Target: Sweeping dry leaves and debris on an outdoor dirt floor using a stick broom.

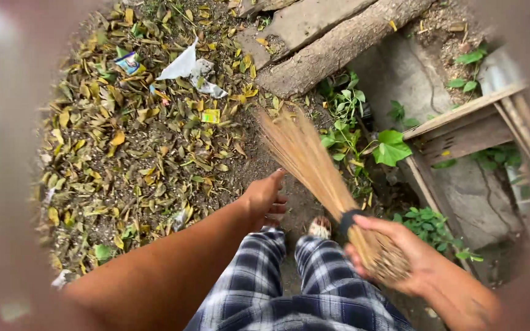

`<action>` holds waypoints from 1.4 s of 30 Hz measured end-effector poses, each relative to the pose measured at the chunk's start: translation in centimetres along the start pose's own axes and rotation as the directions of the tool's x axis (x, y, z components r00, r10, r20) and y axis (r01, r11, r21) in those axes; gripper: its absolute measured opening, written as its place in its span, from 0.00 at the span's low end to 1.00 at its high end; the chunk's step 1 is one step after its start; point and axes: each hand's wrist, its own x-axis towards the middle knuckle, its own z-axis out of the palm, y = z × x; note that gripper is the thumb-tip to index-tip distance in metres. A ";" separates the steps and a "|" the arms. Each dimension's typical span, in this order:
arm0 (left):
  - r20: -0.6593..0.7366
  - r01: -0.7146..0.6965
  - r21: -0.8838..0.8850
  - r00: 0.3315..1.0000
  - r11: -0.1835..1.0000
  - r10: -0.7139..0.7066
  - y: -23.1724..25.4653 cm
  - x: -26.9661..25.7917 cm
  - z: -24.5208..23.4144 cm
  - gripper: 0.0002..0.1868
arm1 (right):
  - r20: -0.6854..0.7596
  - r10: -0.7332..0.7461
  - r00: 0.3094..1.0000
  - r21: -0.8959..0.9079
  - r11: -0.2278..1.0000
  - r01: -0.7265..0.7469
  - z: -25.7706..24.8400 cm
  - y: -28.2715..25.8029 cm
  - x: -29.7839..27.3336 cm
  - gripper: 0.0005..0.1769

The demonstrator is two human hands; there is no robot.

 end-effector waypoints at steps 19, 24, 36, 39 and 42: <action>-0.222 -0.049 -0.127 0.975 0.991 0.020 0.2 5.1 6.5 0.32 | 0.151 0.101 0.983 -0.604 0.797 0.010 -0.9 -17.2 2.4 0.47; -0.120 -0.071 -0.142 0.991 0.987 0.054 3.1 4.2 10.7 0.32 | 0.181 -0.064 0.981 -0.624 0.764 0.165 -0.8 -18.8 -0.6 0.55; -0.276 -0.111 -0.231 0.960 0.967 0.044 1.7 3.4 3.1 0.31 | -0.032 0.159 0.987 -0.281 0.946 -0.162 1.3 -23.5 16.9 0.19; -0.305 -0.101 -0.242 0.952 0.965 0.023 1.5 2.7 0.6 0.31 | 0.220 0.129 0.967 -0.230 0.970 -0.077 9.5 -23.2 17.2 0.20; -0.294 -0.091 -0.231 0.956 0.969 0.020 2.6 3.0 -0.8 0.31 | 0.400 0.072 0.914 -0.184 0.983 0.003 10.8 -25.2 14.1 0.21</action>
